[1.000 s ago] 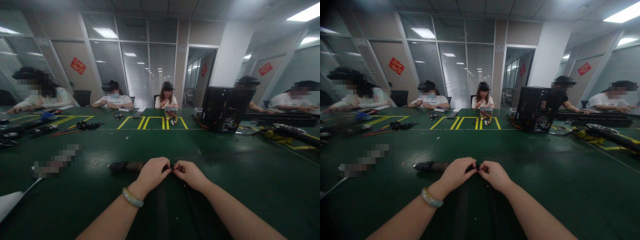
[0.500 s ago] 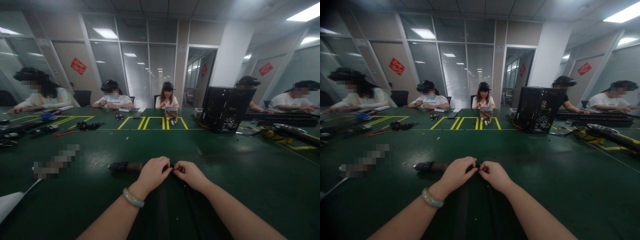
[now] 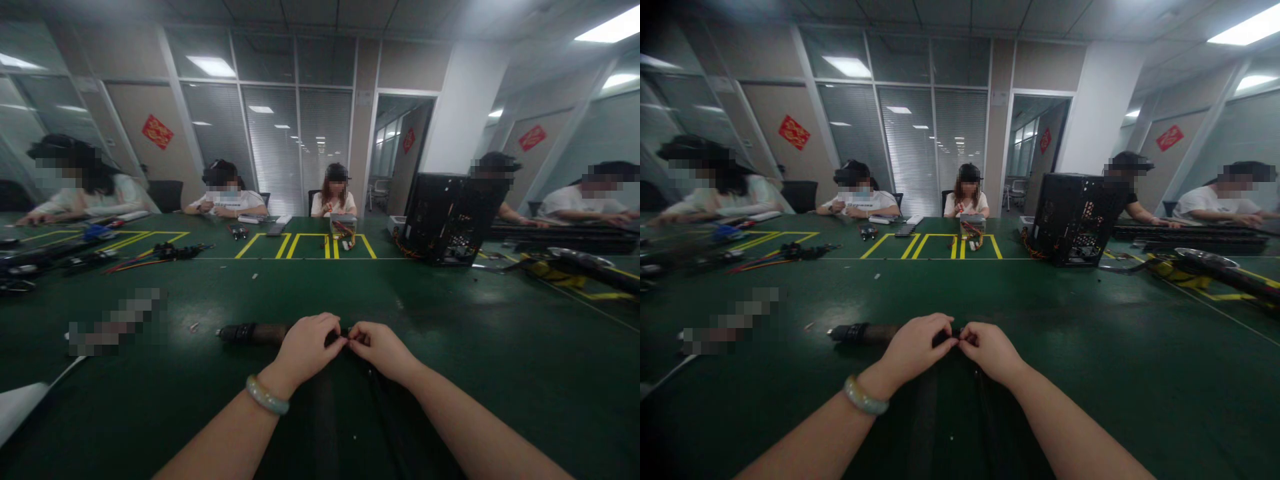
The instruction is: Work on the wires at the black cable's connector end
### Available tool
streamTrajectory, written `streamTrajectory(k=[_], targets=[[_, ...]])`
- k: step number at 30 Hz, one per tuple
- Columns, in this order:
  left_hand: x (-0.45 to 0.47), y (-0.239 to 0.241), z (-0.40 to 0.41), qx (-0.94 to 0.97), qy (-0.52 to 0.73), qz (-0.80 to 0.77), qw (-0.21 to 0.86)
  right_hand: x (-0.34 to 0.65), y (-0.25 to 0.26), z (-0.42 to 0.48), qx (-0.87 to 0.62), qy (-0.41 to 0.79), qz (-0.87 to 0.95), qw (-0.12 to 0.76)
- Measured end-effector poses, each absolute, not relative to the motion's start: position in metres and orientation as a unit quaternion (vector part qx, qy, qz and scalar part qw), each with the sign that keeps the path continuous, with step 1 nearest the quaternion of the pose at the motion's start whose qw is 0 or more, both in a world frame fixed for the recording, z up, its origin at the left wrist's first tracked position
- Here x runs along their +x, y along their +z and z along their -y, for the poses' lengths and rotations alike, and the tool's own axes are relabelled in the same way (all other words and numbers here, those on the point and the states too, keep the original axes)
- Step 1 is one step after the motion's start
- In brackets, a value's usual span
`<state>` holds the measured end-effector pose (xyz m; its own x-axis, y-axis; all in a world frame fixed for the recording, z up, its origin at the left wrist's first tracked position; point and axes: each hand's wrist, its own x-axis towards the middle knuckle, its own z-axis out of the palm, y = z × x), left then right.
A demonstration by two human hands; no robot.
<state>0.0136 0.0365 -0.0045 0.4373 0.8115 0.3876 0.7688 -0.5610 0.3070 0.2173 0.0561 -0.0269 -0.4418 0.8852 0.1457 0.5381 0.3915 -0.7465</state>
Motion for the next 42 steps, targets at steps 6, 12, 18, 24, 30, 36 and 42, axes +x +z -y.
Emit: streamTrajectory(k=[6, 12, 18, 24, 30, 36, 42], targets=[[0.0143, -0.0024, -0.0364, 0.849, 0.251, -0.464, 0.043, 0.2178, -0.0272, -0.0564, -0.452, 0.327, 0.783, 0.274], [0.014, -0.0037, -0.0386, 0.851, 0.245, -0.462, 0.048, 0.218, -0.0245, -0.0543, -0.45, 0.322, 0.786, 0.276], [0.0135, -0.0042, -0.0368, 0.849, 0.248, -0.466, 0.039, 0.2177, -0.024, -0.0537, -0.443, 0.329, 0.786, 0.278], [0.0132, -0.0051, -0.0388, 0.848, 0.257, -0.462, 0.044, 0.2167, -0.0207, -0.0531, -0.449, 0.324, 0.786, 0.274], [0.0129, -0.0068, -0.0395, 0.848, 0.256, -0.462, 0.046, 0.216, -0.0201, -0.0539, -0.445, 0.329, 0.787, 0.271], [0.013, -0.0054, -0.0399, 0.852, 0.245, -0.461, 0.038, 0.2165, -0.0202, -0.0532, -0.446, 0.314, 0.794, 0.269], [0.0142, -0.0024, -0.0367, 0.855, 0.232, -0.464, 0.021, 0.2171, -0.0228, -0.0537, -0.452, 0.326, 0.786, 0.269]])
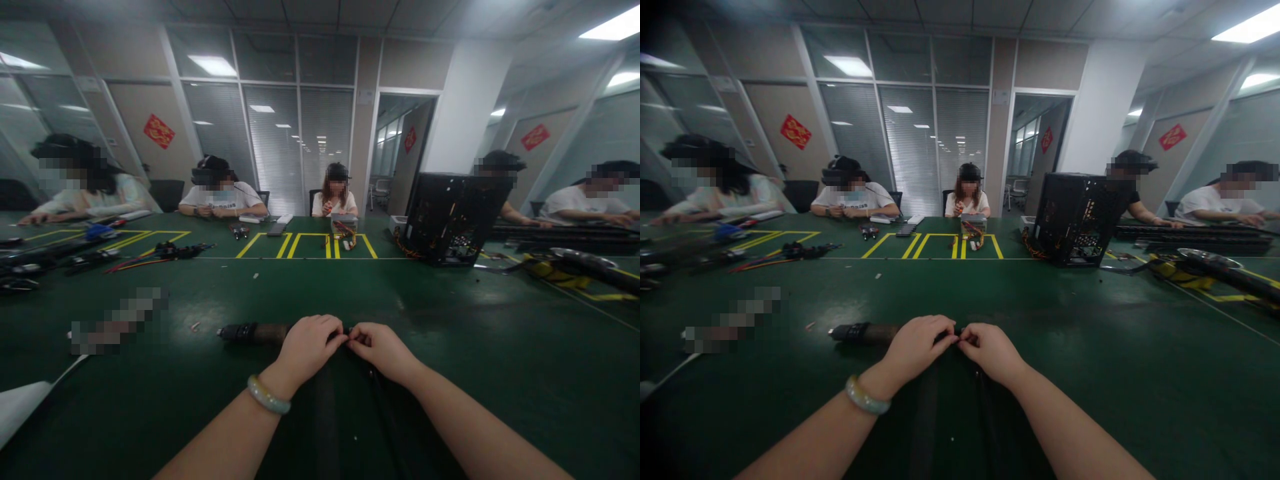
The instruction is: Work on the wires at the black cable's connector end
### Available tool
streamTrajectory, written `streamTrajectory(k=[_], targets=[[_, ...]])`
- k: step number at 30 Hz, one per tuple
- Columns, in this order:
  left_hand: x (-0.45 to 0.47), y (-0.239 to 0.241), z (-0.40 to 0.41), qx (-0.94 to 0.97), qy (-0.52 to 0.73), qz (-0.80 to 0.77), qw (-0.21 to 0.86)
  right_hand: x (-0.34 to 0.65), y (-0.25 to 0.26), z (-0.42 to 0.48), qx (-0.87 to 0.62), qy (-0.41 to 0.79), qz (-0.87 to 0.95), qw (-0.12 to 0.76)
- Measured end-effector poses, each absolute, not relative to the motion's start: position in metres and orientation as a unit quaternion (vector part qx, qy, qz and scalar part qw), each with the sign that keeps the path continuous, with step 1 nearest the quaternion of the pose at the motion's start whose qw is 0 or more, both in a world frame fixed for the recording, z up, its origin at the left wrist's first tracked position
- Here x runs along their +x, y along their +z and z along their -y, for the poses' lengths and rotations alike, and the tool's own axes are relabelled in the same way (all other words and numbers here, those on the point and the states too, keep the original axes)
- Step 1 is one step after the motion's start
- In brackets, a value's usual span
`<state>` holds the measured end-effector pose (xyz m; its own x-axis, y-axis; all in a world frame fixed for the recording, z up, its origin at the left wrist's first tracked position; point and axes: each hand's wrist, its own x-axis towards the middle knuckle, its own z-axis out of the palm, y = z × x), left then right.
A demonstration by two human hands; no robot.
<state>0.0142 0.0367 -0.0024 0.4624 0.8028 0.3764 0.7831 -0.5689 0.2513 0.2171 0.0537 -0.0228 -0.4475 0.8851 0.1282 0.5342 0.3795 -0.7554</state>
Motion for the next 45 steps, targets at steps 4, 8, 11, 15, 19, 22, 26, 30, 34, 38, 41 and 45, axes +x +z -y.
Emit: streamTrajectory(k=[4, 8, 11, 15, 19, 22, 26, 30, 34, 38, 41, 45], targets=[[0.0148, -0.0008, -0.0336, 0.855, 0.227, -0.465, 0.019, 0.2171, -0.0223, -0.0545, -0.448, 0.344, 0.781, 0.268], [0.0148, -0.0007, -0.0331, 0.852, 0.224, -0.473, 0.022, 0.2169, -0.0219, -0.0544, -0.453, 0.344, 0.777, 0.27], [0.0144, -0.0011, -0.0337, 0.85, 0.218, -0.479, 0.019, 0.2167, -0.022, -0.054, -0.46, 0.345, 0.775, 0.264], [0.0137, -0.002, -0.0349, 0.849, 0.221, -0.479, 0.02, 0.2166, -0.0224, -0.0541, -0.455, 0.346, 0.775, 0.27], [0.0135, -0.0043, -0.0367, 0.85, 0.225, -0.476, 0.024, 0.2164, -0.0242, -0.0552, -0.454, 0.346, 0.774, 0.274], [0.0136, -0.0053, -0.0368, 0.848, 0.232, -0.475, 0.025, 0.2162, -0.0253, -0.0561, -0.457, 0.343, 0.774, 0.275], [0.0133, -0.0032, -0.0352, 0.853, 0.235, -0.466, 0.034, 0.216, -0.0242, -0.0559, -0.452, 0.348, 0.775, 0.271], [0.0131, -0.0003, -0.0343, 0.855, 0.228, -0.464, 0.036, 0.2155, -0.0226, -0.0557, -0.457, 0.341, 0.776, 0.269], [0.0134, 0.0008, -0.0342, 0.853, 0.22, -0.472, 0.031, 0.2152, -0.0233, -0.0562, -0.459, 0.349, 0.772, 0.268], [0.014, 0.0016, -0.0337, 0.851, 0.212, -0.48, 0.029, 0.2154, -0.0253, -0.0567, -0.457, 0.354, 0.771, 0.269], [0.014, 0.0017, -0.0339, 0.849, 0.216, -0.482, 0.028, 0.2157, -0.0261, -0.0572, -0.459, 0.354, 0.77, 0.267], [0.0138, 0.0008, -0.0349, 0.846, 0.225, -0.482, 0.036, 0.2157, -0.0262, -0.0576, -0.46, 0.348, 0.773, 0.265]])
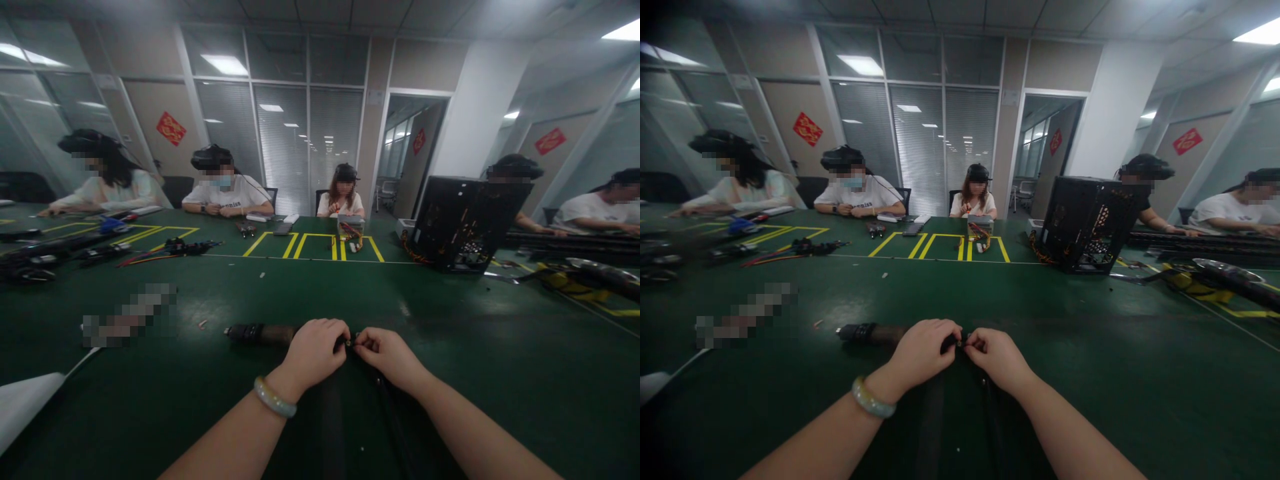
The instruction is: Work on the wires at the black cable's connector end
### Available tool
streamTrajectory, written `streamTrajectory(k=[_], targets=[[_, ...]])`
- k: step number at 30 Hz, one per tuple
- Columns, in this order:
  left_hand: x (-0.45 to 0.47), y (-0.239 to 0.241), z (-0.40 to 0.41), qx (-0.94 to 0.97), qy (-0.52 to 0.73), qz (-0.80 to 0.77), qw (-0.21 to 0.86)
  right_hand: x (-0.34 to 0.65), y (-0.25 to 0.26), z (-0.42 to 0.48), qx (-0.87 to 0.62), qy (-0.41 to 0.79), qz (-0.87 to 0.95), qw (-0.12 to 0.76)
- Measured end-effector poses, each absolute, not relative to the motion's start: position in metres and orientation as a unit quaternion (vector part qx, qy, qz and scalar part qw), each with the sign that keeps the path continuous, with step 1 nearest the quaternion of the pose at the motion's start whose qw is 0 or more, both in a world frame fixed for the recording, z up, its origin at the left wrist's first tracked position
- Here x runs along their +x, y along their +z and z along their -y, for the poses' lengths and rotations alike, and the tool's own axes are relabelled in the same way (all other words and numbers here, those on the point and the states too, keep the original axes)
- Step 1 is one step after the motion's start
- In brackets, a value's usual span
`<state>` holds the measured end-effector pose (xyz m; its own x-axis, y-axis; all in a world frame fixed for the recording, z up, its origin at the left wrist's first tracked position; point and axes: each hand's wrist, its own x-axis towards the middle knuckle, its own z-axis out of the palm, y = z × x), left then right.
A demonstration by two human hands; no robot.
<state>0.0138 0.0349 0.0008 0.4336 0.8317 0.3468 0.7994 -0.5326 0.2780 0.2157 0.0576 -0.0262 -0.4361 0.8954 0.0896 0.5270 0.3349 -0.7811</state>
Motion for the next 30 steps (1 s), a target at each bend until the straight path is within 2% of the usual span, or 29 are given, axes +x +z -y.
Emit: streamTrajectory(k=[30], targets=[[0.0121, -0.0024, -0.0343, 0.843, 0.244, -0.477, 0.049, 0.2158, -0.0182, -0.0487, -0.463, 0.346, 0.767, 0.28]])
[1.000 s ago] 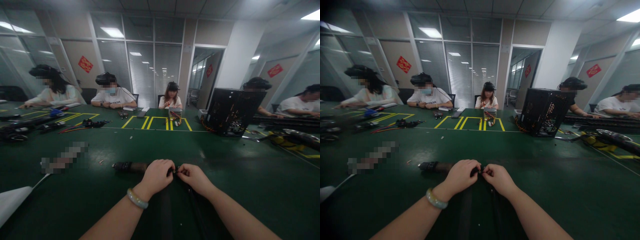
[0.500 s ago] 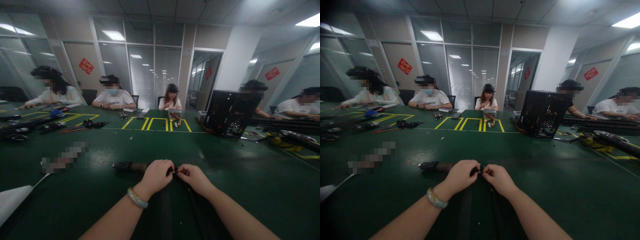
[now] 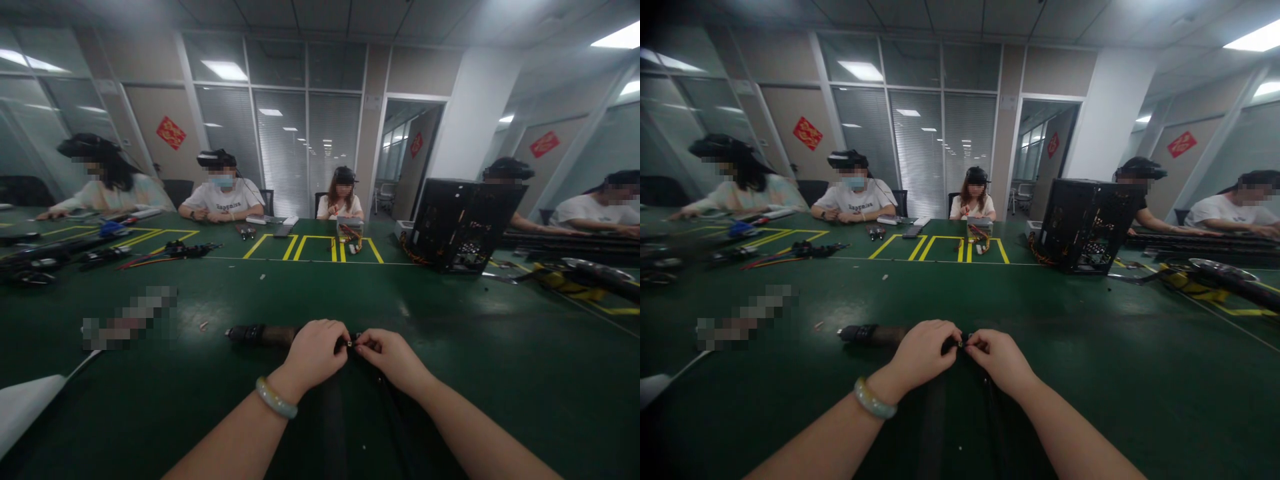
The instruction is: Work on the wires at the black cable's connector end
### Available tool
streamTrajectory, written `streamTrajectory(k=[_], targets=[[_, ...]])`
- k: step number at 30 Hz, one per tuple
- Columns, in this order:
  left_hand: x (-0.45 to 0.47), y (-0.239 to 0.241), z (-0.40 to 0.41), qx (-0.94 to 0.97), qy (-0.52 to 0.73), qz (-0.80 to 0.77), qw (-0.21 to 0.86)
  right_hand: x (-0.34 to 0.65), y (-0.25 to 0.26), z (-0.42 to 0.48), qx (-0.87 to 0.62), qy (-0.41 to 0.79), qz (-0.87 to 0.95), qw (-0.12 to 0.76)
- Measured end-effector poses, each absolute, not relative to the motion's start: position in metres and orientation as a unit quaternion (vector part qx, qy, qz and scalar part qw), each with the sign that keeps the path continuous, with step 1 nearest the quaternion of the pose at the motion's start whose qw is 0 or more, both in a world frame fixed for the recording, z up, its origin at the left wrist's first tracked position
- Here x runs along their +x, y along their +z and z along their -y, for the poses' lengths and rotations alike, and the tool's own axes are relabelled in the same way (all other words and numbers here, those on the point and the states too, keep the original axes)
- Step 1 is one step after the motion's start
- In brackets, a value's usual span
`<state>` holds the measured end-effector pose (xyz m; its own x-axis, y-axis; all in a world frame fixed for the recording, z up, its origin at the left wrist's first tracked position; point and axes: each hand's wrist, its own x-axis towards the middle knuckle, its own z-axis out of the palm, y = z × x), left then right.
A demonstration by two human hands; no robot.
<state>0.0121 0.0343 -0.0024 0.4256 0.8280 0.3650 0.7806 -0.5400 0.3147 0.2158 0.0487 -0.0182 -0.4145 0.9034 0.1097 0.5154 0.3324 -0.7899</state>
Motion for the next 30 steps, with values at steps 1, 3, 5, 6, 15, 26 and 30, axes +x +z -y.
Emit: streamTrajectory(k=[1, 3, 5, 6, 15, 26, 30], targets=[[0.0121, -0.002, -0.0344, 0.843, 0.243, -0.477, 0.048, 0.2155, -0.018, -0.0486, -0.464, 0.345, 0.767, 0.279], [0.0122, -0.0016, -0.0345, 0.845, 0.242, -0.474, 0.045, 0.215, -0.0172, -0.0484, -0.465, 0.34, 0.769, 0.277], [0.0122, -0.0018, -0.0347, 0.847, 0.244, -0.47, 0.044, 0.2144, -0.0163, -0.048, -0.469, 0.34, 0.768, 0.274], [0.0122, -0.0021, -0.0347, 0.847, 0.245, -0.469, 0.045, 0.2142, -0.016, -0.0479, -0.472, 0.342, 0.766, 0.272], [0.0135, -0.0004, -0.0336, 0.847, 0.244, -0.471, 0.042, 0.215, -0.0173, -0.0478, -0.495, 0.349, 0.747, 0.273], [0.0118, -0.0051, -0.0351, 0.835, 0.245, -0.49, 0.059, 0.2165, -0.0228, -0.0504, -0.492, 0.341, 0.755, 0.268], [0.0123, -0.0034, -0.034, 0.839, 0.242, -0.485, 0.044, 0.2168, -0.0213, -0.0502, -0.486, 0.335, 0.764, 0.26]])
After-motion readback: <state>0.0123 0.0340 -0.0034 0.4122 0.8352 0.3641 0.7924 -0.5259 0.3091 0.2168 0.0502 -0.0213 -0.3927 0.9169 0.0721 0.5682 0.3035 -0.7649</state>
